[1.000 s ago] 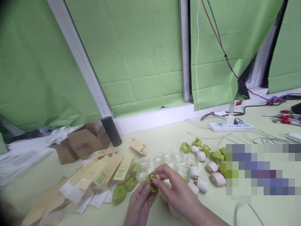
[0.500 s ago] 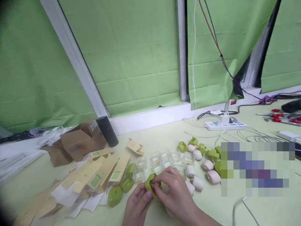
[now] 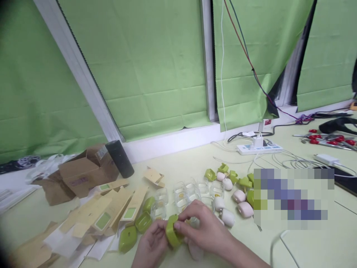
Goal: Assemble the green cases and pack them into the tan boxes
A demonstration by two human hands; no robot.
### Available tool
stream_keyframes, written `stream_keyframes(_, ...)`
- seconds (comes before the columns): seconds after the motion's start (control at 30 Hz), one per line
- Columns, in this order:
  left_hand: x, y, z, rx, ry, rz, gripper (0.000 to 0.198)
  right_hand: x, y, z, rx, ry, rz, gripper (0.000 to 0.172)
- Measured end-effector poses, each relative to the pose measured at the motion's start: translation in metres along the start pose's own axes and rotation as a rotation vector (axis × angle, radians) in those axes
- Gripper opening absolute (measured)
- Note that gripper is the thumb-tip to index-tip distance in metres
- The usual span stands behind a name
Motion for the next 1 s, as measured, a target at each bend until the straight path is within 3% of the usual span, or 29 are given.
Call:
stream_keyframes(0.07, -0.001, -0.001, 0.001, 0.026, -0.028, -0.013, 0.036, 0.002, -0.004, 0.006, 0.092, -0.020, 0.083, 0.032)
stream_keyframes(0.13, -0.002, -0.004, 0.001, 0.017, -0.096, 0.009, 0.030, 0.002, -0.008, 0.005, 0.213, -0.114, 0.190, 0.060)
stream_keyframes(0.17, -0.003, -0.006, 0.001, -0.015, -0.131, 0.020, 0.025, 0.002, -0.010, 0.001, 0.269, -0.178, 0.227, 0.064)
stream_keyframes(0.27, -0.004, -0.009, 0.005, -0.193, -0.181, -0.005, 0.014, 0.003, -0.014, -0.008, 0.389, -0.271, 0.255, 0.045)
stream_keyframes(0.37, -0.006, -0.010, 0.012, -0.373, -0.182, -0.076, 0.013, 0.008, -0.018, -0.010, 0.433, -0.260, 0.275, 0.036)
stream_keyframes(0.47, -0.008, -0.014, 0.014, -0.398, -0.207, -0.112, 0.006, 0.012, -0.013, 0.007, 0.358, -0.188, 0.279, 0.034)
stream_keyframes(0.53, -0.008, -0.017, 0.016, -0.350, -0.128, -0.108, 0.005, 0.008, 0.003, 0.034, 0.351, -0.031, 0.183, 0.035)
stream_keyframes(0.63, -0.005, -0.019, 0.015, -0.392, 0.048, -0.103, 0.013, -0.002, 0.044, 0.093, 0.611, 0.289, -0.210, 0.043)
stream_keyframes(0.73, 0.001, -0.012, 0.008, -0.650, 0.017, -0.189, 0.016, -0.009, 0.084, 0.148, 0.701, 0.465, -0.452, 0.054)
stream_keyframes(0.83, 0.006, -0.008, 0.001, -0.906, -0.116, -0.235, 0.028, -0.011, 0.116, 0.175, 0.726, 0.452, -0.602, 0.051)
stream_keyframes(1.0, 0.006, -0.013, -0.002, -1.047, -0.314, -0.181, 0.049, -0.011, 0.133, 0.166, 0.738, 0.347, -0.597, 0.055)
Point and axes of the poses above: each hand's wrist, its own x-axis away from the middle knuckle, its own z-axis out of the back of the hand, y = z × x, the point moved 3 cm from there along -x, towards the middle knuckle, and after that the axes turned 15 degrees about -y, right-handed, at the moved point
